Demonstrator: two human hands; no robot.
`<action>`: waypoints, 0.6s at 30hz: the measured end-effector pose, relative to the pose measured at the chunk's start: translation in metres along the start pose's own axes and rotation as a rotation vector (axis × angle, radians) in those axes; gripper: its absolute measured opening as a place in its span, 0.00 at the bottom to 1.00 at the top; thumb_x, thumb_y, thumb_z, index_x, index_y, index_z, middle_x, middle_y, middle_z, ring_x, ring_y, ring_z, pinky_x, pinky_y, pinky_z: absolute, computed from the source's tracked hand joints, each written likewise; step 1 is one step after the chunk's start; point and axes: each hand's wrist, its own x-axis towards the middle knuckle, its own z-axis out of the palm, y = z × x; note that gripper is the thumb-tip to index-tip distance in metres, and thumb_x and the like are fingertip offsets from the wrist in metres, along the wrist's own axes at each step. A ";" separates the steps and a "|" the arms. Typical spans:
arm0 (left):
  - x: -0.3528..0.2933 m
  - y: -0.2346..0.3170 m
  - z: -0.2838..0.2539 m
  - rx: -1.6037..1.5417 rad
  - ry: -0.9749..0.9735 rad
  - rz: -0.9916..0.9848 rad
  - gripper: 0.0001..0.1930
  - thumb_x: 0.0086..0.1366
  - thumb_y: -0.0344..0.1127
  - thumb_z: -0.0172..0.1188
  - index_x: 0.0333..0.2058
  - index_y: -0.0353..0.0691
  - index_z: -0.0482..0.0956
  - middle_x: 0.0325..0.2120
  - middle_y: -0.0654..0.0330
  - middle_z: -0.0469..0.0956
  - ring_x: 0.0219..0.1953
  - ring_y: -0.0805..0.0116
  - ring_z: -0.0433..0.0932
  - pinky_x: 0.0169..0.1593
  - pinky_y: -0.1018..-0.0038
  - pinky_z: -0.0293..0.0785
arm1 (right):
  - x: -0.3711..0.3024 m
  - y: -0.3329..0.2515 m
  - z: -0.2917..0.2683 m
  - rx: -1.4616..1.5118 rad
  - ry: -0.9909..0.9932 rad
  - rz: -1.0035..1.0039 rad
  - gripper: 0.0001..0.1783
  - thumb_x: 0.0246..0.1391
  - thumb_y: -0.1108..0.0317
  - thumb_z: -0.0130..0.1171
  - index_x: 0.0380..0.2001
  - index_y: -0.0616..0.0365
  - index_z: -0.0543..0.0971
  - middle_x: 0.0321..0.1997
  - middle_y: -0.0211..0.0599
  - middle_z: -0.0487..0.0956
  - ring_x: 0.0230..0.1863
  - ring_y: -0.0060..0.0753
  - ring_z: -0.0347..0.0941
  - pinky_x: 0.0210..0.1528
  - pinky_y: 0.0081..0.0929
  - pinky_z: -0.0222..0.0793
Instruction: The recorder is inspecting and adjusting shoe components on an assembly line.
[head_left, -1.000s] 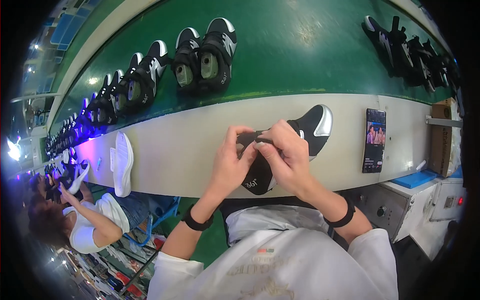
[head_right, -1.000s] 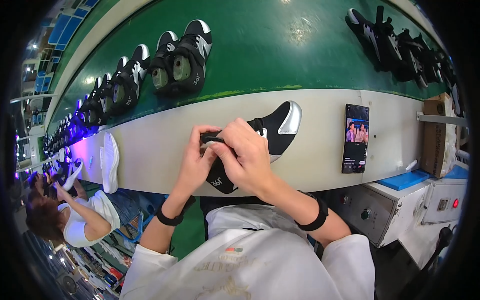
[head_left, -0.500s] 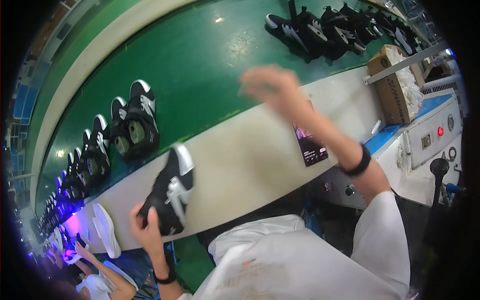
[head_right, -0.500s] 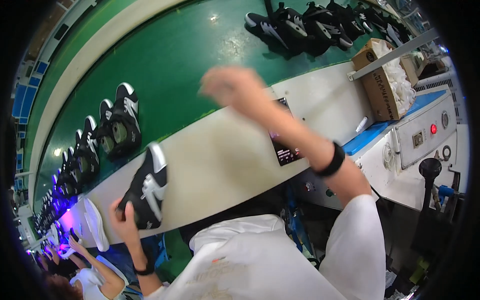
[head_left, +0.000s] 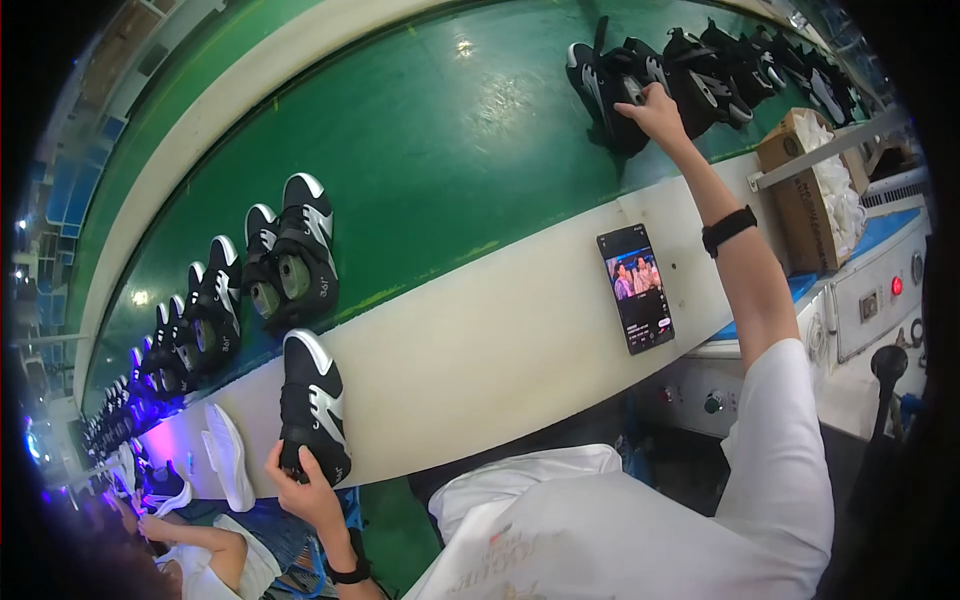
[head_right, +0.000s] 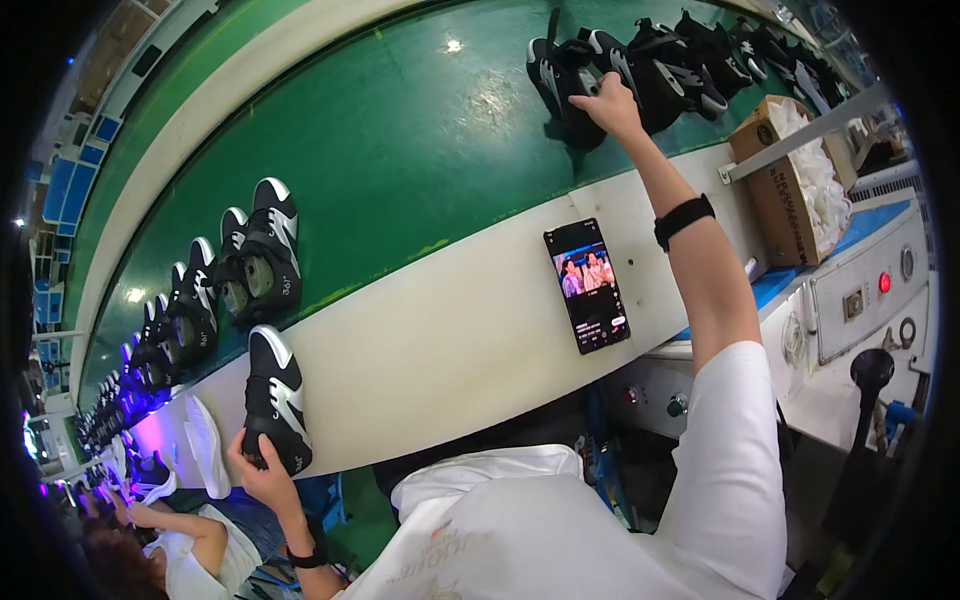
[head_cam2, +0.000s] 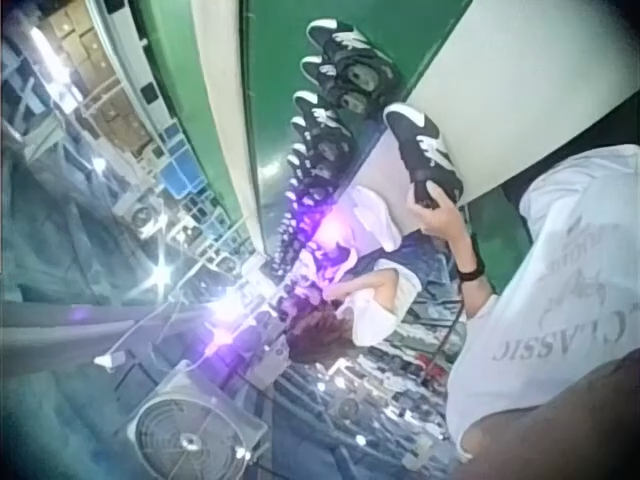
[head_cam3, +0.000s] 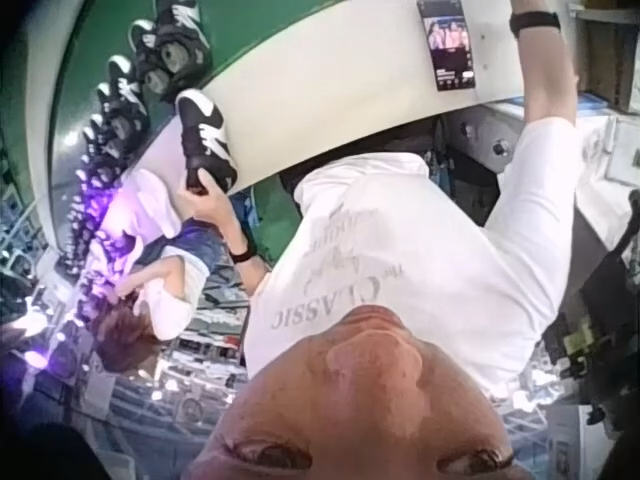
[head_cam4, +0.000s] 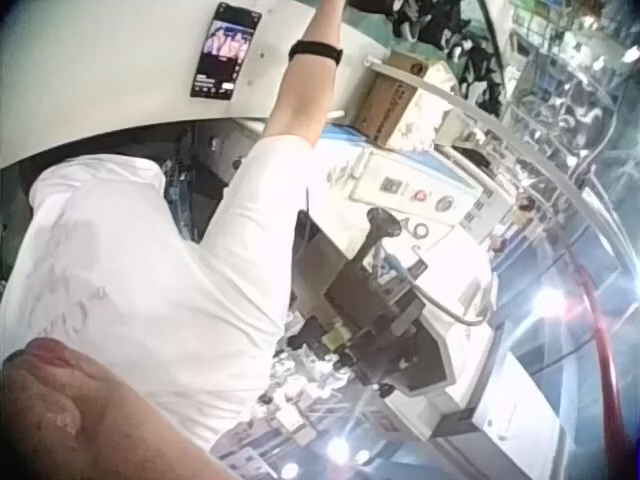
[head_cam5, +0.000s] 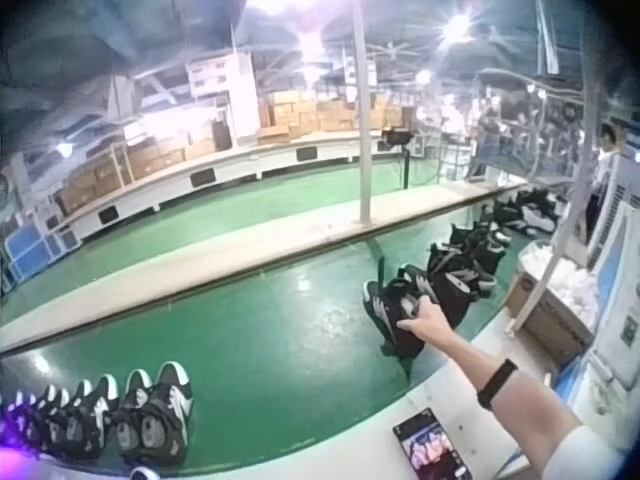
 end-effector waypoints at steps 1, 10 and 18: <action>0.002 0.003 -0.002 -0.001 0.002 0.050 0.17 0.67 0.31 0.60 0.53 0.32 0.73 0.43 0.49 0.80 0.45 0.62 0.80 0.52 0.69 0.75 | -0.004 -0.009 -0.004 0.048 0.024 -0.066 0.35 0.42 0.49 0.74 0.43 0.70 0.75 0.45 0.54 0.81 0.45 0.54 0.80 0.45 0.46 0.75; -0.046 0.118 0.036 -0.370 -0.448 0.575 0.31 0.65 0.32 0.60 0.64 0.25 0.62 0.64 0.37 0.64 0.67 0.42 0.63 0.69 0.59 0.57 | -0.204 -0.115 -0.092 0.417 -0.462 0.054 0.25 0.46 0.55 0.73 0.34 0.66 0.76 0.27 0.38 0.80 0.27 0.30 0.77 0.30 0.30 0.70; -0.064 0.116 0.044 -0.593 -0.935 0.082 0.38 0.57 0.29 0.68 0.63 0.27 0.59 0.58 0.44 0.72 0.61 0.56 0.71 0.65 0.66 0.63 | -0.397 -0.168 -0.096 0.757 -0.740 0.154 0.33 0.48 0.65 0.71 0.55 0.68 0.71 0.51 0.49 0.79 0.51 0.50 0.78 0.50 0.40 0.73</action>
